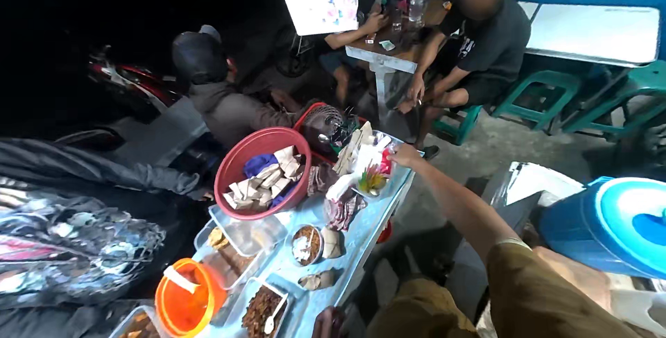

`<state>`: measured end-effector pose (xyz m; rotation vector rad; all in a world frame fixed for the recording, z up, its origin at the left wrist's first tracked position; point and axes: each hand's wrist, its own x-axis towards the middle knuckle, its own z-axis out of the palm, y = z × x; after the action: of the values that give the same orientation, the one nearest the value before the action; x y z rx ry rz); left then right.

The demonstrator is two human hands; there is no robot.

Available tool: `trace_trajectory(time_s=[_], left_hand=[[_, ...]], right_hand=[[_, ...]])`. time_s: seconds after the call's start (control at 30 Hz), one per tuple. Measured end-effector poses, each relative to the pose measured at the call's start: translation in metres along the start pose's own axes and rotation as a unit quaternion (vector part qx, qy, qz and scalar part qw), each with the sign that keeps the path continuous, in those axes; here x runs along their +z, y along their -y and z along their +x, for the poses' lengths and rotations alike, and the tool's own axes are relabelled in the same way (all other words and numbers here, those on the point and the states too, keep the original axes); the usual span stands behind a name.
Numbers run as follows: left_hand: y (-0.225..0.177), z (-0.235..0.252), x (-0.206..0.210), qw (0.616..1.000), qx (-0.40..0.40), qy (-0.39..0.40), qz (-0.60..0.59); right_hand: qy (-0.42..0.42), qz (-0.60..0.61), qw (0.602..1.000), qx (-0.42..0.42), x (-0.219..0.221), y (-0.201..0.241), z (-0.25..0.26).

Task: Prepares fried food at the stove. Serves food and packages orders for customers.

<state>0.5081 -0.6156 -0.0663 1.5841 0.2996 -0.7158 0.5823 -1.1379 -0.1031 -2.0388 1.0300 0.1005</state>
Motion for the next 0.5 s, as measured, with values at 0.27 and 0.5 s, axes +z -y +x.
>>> trace_trajectory(time_s=[0.27,0.5], left_hand=[[-0.03,0.044,0.098,0.969,0.117,0.174,0.132],[-0.038,0.058,0.119,0.977,0.089,0.161,0.107]], right_hand=[[0.116,-0.113,0.961,-0.225,-0.031,0.007,0.038],[0.122,-0.331,0.911,-0.211,-0.009,-0.005,0.035]])
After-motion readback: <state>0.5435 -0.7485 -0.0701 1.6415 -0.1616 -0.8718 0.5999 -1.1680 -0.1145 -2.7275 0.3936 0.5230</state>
